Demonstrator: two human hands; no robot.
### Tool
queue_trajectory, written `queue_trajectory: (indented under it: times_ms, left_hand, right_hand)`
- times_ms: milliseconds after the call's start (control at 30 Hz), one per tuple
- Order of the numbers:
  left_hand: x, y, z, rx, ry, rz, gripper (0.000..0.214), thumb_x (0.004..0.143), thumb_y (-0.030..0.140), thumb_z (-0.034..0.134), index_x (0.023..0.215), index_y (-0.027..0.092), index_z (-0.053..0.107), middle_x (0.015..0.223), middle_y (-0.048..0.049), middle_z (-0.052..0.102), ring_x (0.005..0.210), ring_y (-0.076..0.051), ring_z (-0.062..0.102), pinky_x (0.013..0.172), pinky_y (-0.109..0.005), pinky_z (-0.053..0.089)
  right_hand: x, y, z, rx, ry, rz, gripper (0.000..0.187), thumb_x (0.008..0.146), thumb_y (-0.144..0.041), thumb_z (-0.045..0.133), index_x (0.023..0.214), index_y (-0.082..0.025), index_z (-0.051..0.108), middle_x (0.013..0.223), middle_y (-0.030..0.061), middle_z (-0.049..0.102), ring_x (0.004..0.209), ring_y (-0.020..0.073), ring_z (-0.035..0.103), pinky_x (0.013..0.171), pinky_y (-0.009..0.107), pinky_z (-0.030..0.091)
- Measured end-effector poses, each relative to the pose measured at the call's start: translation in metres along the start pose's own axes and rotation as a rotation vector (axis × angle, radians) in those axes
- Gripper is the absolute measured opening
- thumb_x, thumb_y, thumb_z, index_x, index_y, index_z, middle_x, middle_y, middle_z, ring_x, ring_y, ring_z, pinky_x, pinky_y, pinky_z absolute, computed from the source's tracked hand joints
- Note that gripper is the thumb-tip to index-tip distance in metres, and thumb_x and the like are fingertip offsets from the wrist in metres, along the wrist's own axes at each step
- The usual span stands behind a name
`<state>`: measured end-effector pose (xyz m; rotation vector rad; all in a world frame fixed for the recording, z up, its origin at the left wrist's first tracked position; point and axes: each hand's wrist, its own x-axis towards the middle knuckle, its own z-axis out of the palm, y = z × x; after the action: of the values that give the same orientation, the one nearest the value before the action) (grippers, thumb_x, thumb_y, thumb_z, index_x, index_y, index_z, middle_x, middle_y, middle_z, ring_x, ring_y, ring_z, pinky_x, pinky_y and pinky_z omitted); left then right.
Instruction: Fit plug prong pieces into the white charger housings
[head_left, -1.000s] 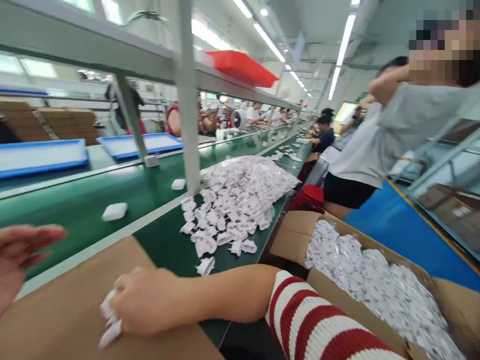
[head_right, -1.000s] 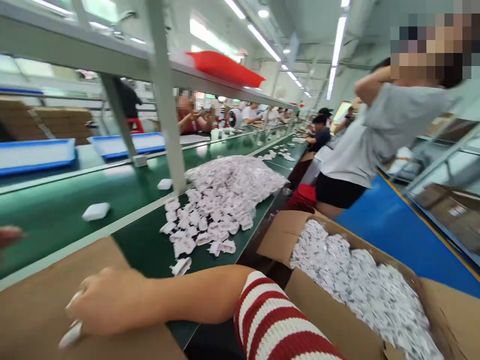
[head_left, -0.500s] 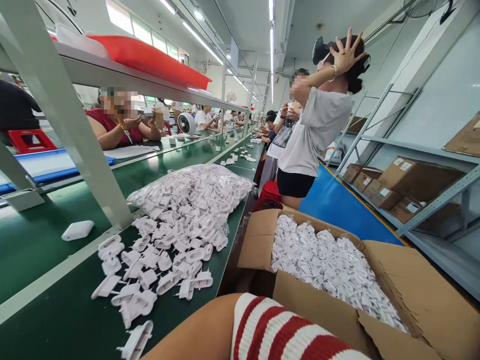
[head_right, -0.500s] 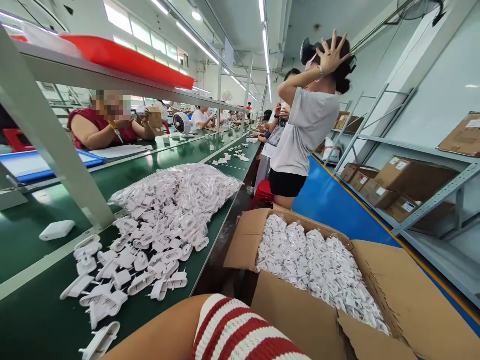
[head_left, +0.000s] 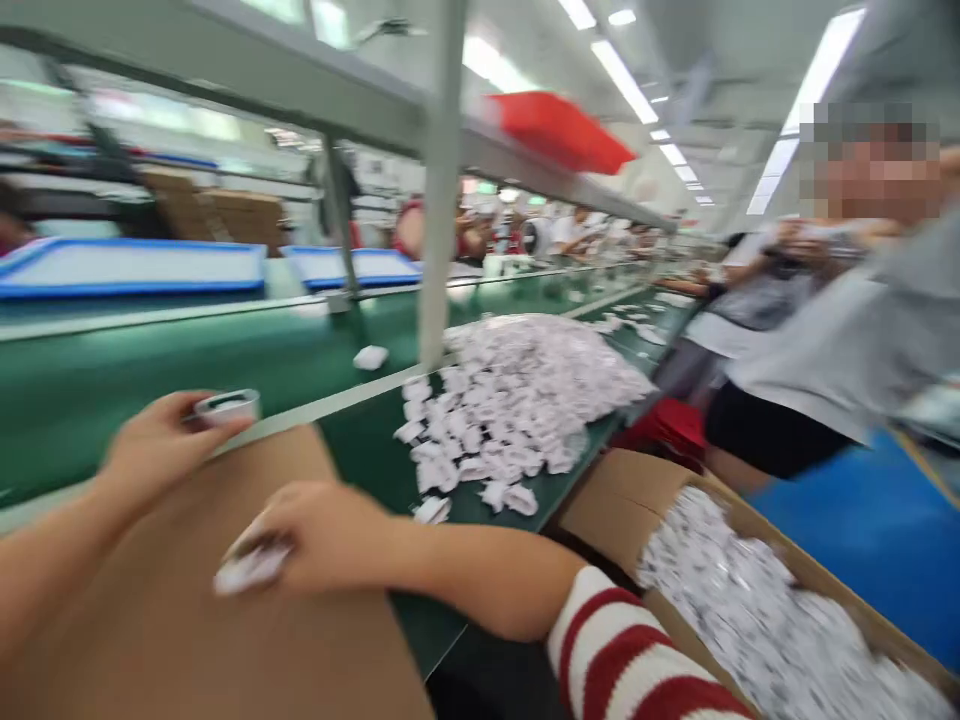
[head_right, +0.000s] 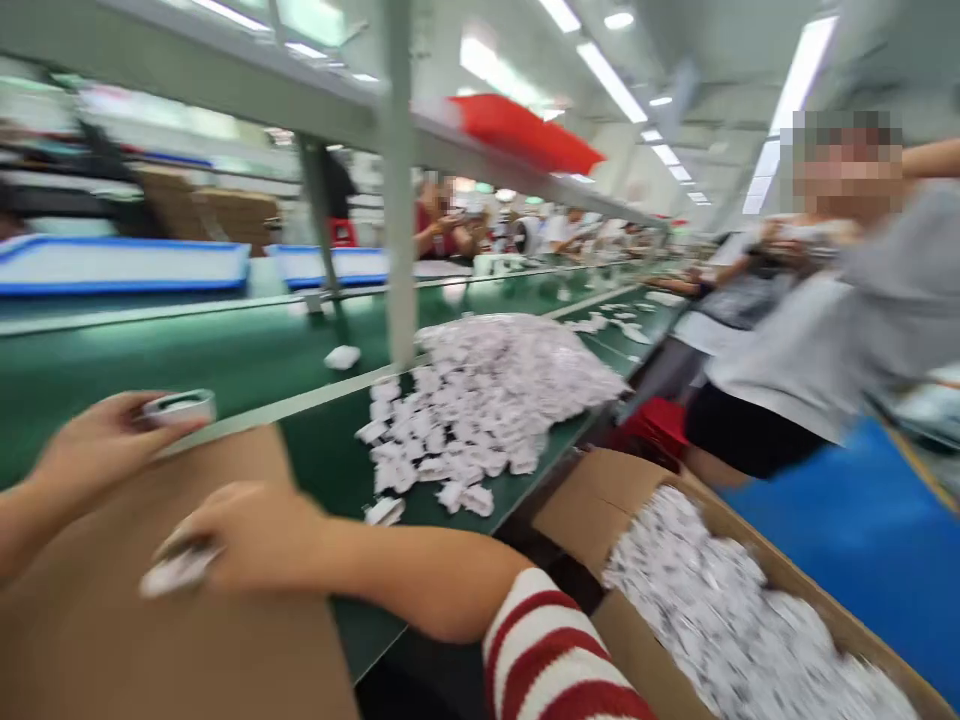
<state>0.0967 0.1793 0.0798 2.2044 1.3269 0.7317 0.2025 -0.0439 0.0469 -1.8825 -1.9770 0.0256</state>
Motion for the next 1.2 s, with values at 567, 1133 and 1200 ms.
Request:
queue_trajectory:
  times_ms: [567,1133,1200]
  left_hand:
    - [-0.137,-0.076,0.009,-0.231,-0.139,0.054,0.040,0.075,0.051,0.074,0.105,0.024,0.075,0.100,-0.0034,0.072,0.101,-0.026,0.062,0.085,-0.035,0.050]
    - [-0.140,-0.070,0.016,-0.178,-0.185,0.178,0.034,0.077,0.056,0.073,0.087,0.023,0.075,0.098,-0.0044,0.070,0.097,-0.025,0.058,0.085,-0.036,0.043]
    - [-0.140,-0.070,0.016,-0.176,-0.196,0.182,0.034,0.078,0.056,0.073,0.089,0.024,0.076,0.098,-0.0041,0.070,0.098,-0.025,0.058,0.085,-0.036,0.043]
  right_hand:
    - [0.069,0.033,0.047,1.066,-0.061,0.187,0.032,0.075,-0.037,0.077,0.102,-0.020,0.074,0.093,0.0040,0.074,0.082,0.0171,0.067,0.072,0.030,0.054]
    - [0.062,0.019,0.039,1.250,-0.156,0.110,0.027,0.084,-0.041,0.072,0.105,-0.024,0.069,0.091,0.0015,0.069,0.070,0.0129,0.060,0.069,0.029,0.051]
    - [0.064,0.020,0.040,1.396,-0.248,0.162,0.027,0.081,-0.044,0.075,0.096,-0.022,0.070,0.092,0.0023,0.070,0.070,0.0114,0.059,0.068,0.028,0.050]
